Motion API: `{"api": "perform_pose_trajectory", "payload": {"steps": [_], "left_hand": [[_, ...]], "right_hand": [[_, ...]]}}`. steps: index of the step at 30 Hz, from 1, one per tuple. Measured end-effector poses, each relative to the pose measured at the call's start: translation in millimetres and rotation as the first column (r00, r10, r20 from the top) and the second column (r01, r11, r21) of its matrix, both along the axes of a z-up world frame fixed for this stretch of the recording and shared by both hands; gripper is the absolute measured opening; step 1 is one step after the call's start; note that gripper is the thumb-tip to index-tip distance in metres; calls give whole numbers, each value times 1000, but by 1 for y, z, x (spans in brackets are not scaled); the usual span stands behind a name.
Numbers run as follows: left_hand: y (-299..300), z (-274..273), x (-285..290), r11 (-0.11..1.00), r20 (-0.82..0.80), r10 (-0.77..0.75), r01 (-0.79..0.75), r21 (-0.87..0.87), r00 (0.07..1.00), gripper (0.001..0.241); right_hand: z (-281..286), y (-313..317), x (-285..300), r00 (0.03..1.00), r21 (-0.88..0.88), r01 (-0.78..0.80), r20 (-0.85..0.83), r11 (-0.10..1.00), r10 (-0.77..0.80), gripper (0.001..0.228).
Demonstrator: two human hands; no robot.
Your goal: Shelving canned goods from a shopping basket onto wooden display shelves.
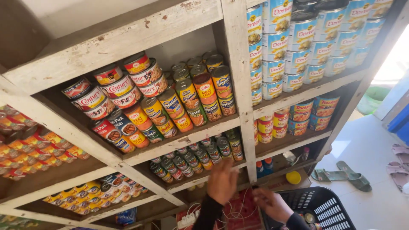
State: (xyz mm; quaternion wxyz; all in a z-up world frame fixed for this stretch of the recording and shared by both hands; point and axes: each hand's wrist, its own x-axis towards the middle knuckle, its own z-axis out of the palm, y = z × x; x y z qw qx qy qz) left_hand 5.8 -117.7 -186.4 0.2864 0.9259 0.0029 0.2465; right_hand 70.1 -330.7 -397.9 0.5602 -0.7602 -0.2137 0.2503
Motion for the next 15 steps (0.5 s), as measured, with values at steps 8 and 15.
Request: {"api": "perform_pose_trajectory", "payload": {"steps": [8,15], "left_hand": [[-27,120,-29,993,203,-112,101,63,973,34],[-15,134,-14,979,259,-157,116,167,953,34]], "right_hand": [[125,-28,12,997,181,-67,-16,981,71,33],[362,-92,-22,598,646,-399,722,651,-349,45]]}}
